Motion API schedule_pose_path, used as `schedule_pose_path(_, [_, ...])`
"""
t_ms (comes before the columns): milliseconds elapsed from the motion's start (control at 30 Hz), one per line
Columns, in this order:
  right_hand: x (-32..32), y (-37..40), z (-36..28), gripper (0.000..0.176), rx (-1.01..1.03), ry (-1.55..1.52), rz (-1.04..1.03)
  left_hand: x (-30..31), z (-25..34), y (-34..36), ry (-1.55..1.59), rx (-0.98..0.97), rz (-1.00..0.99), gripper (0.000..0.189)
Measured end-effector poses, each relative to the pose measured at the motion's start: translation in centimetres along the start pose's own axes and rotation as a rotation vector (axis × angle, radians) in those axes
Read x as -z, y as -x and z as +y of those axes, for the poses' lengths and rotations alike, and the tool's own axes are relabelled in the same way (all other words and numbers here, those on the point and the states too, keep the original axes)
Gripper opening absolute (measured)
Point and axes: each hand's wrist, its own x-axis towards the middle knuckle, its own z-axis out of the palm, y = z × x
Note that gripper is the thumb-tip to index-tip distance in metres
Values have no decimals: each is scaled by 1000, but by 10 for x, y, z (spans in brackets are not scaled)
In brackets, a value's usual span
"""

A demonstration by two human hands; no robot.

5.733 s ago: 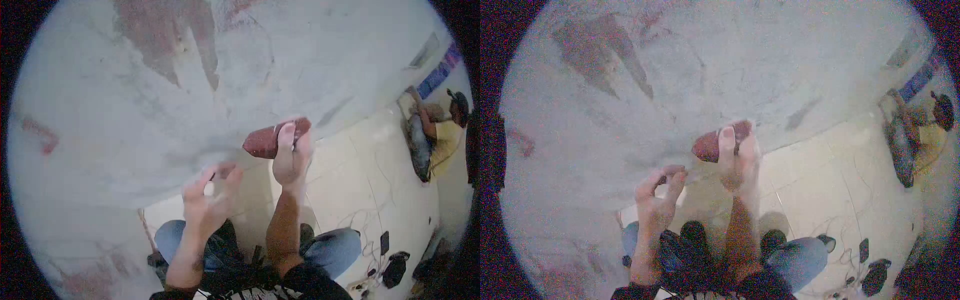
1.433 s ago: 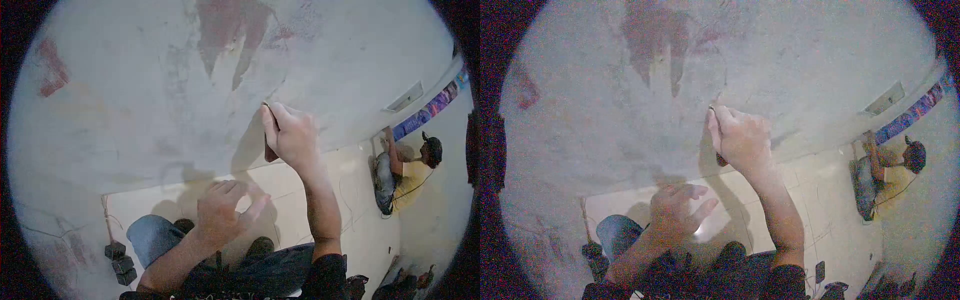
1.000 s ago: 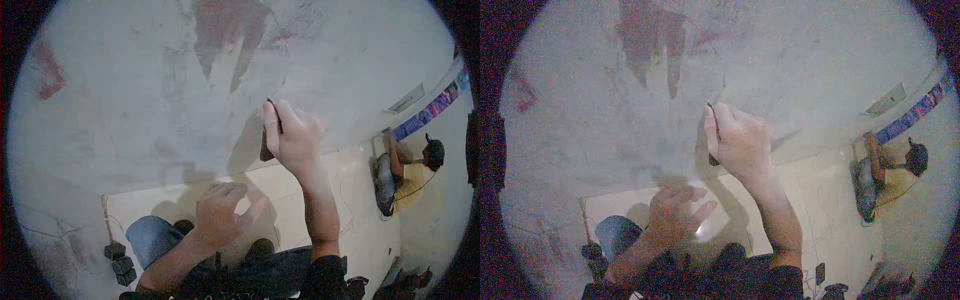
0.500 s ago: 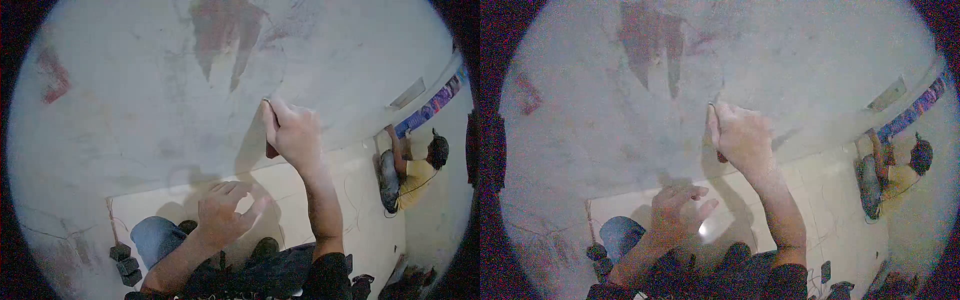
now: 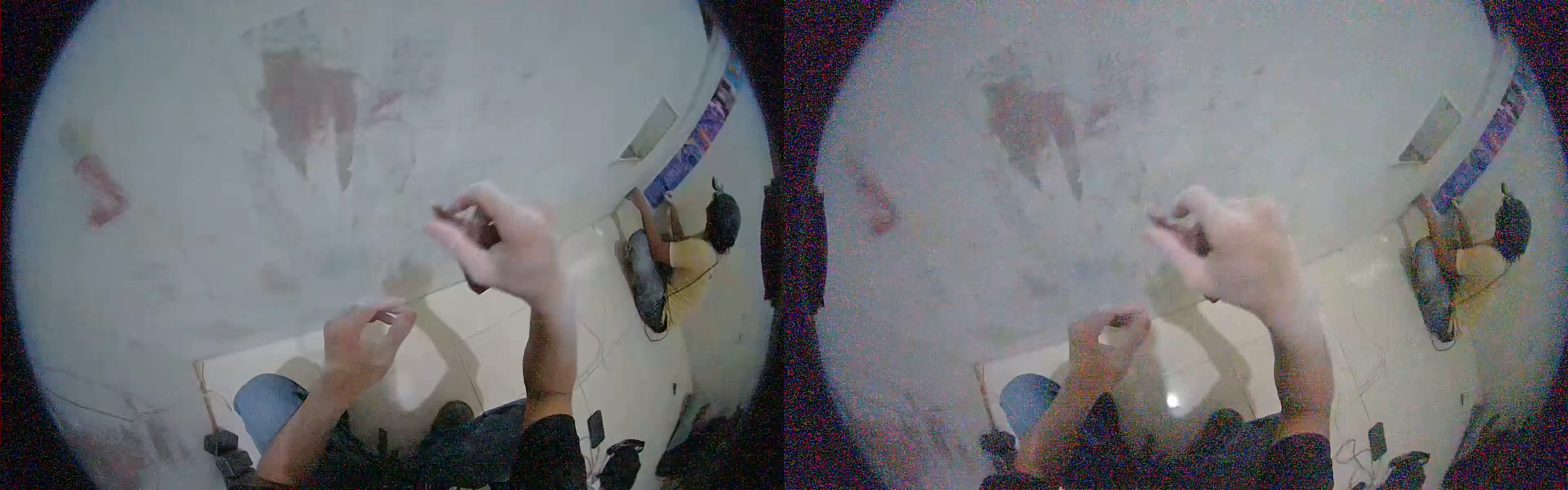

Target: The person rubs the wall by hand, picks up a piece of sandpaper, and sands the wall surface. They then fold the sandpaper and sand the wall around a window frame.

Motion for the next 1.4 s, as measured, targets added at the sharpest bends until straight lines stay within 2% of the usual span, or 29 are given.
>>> schedule_pose_path(67, [-1,6,-15,37,39,25,-105,3,-4,3,124,83,-45,47])
schedule_pose_path(133, [-10,14,-21,39,142,51,-195,8,-7,5,333,29,-79,61])
schedule_pose_path(167, [-26,14,-2,40,186,73,-235,-3,-23,-9,440,-3,-108,67])
schedule_pose_path(267, [-45,16,10,40,397,-30,-116,-13,-16,-19,789,79,-80,78])
schedule_pose_path(367, [-20,19,11,35,341,-34,-45,-14,-13,-31,-36,-381,52,81])
schedule_pose_path(400, [-10,19,10,34,312,-58,-20,-5,-8,-40,-626,-591,110,84])
schedule_pose_path(500, [20,30,16,32,261,-105,52,12,-5,-87,-918,-620,394,79])
schedule_pose_path(567, [33,39,17,33,265,-150,113,5,-49,-92,-960,-674,-301,73])
schedule_pose_path(633, [42,43,17,36,225,-181,149,-2,-46,-67,-896,-598,-820,67])
schedule_pose_path(700, [52,43,22,38,183,-231,169,-13,-44,-45,-800,-592,-949,65])
schedule_pose_path(767, [55,46,26,41,146,-307,210,-18,-76,-65,-756,-764,-883,67])
schedule_pose_path(867, [53,45,45,42,280,-197,272,-11,7,-86,-315,-369,-596,72])
schedule_pose_path(967, [47,39,60,45,327,-264,297,-32,68,-106,192,-352,-485,76])
schedule_pose_path(1067, [30,34,74,42,365,-369,433,-53,91,-108,627,-111,-623,75])
schedule_pose_path(1167, [34,31,74,49,532,-201,737,-65,78,-116,620,40,-698,74])
schedule_pose_path(1200, [35,32,79,50,531,-166,776,-70,58,-123,629,65,-698,80])
schedule_pose_path(1300, [41,35,93,52,510,-79,877,-83,65,-115,557,-132,-620,70])
schedule_pose_path(1400, [44,38,96,53,448,-55,941,-90,73,-112,383,-333,-458,56])
